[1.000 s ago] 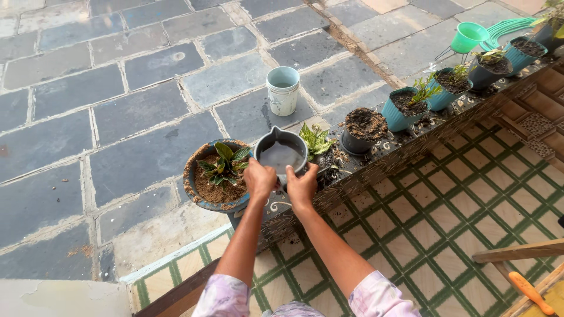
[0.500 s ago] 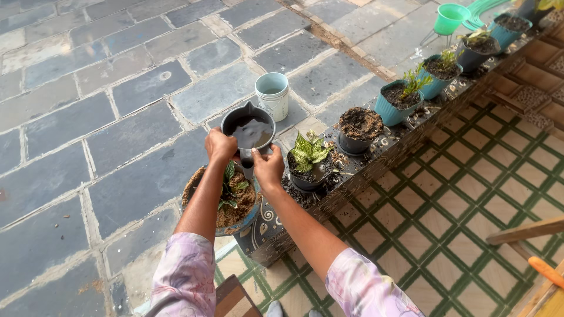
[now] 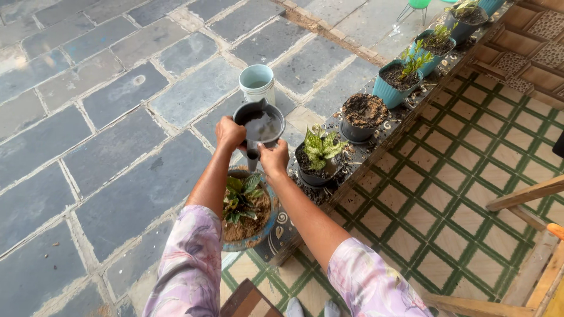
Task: The person tends to potted plants on a tiled balcony. They adjust soil around a variegated plant, water it with a metal watering can, remove a dead leaf from another plant, and loosen the soil with a small hand trowel.
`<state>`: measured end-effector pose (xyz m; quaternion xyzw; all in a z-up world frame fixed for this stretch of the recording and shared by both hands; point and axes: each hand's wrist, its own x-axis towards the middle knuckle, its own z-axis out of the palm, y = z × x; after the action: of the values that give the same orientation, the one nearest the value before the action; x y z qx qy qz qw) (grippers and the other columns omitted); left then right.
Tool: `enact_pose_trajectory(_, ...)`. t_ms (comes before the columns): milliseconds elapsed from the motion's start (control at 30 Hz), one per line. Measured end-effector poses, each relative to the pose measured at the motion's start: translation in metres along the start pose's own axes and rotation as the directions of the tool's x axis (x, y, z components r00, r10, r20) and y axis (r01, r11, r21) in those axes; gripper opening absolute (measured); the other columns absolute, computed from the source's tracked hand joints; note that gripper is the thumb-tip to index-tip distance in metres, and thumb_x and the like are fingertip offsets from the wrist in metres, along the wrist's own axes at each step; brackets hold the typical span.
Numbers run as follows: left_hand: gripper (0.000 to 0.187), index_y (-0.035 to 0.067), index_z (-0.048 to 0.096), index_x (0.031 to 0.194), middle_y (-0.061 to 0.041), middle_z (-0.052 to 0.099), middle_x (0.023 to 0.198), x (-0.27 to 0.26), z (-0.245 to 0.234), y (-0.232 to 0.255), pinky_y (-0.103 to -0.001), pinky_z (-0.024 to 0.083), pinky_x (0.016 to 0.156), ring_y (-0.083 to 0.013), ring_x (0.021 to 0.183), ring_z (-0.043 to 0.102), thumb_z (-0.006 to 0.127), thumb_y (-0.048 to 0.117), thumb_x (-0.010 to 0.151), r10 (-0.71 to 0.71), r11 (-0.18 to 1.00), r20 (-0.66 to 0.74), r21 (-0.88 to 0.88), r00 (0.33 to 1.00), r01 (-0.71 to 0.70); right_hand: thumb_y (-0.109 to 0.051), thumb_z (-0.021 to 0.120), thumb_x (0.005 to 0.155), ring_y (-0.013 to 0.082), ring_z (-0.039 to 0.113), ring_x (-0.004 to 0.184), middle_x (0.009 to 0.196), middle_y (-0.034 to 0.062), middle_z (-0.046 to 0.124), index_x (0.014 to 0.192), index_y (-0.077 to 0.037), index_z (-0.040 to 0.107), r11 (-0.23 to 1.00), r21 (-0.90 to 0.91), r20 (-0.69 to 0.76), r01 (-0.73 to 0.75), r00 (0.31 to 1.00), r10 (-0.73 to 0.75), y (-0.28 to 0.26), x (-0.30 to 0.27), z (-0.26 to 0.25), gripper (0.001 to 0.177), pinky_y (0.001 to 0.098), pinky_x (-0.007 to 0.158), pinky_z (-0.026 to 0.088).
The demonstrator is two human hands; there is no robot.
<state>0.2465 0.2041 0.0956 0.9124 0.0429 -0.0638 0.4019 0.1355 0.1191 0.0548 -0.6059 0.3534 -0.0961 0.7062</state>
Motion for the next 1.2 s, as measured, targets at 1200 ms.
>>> enact_pose_trajectory(1200,0.03,-0.003,0.074,0.106,-0.025,0.072,0.115,0.039,0.098,0.004,-0.041,0.058,0.094,-0.0364,0.111,0.071,0.077,0.004,0.077,0.219,0.912,0.226,0.298,0.949,-0.281,-0.001,0.066,0.093,0.0295,0.072,0.101,0.118,0.0269,0.063,0.147,0.007,0.023,0.886,0.461,-0.063,-0.049,0.994,0.087,0.094,0.076,-0.019,0.069,0.038,0.088,0.062)
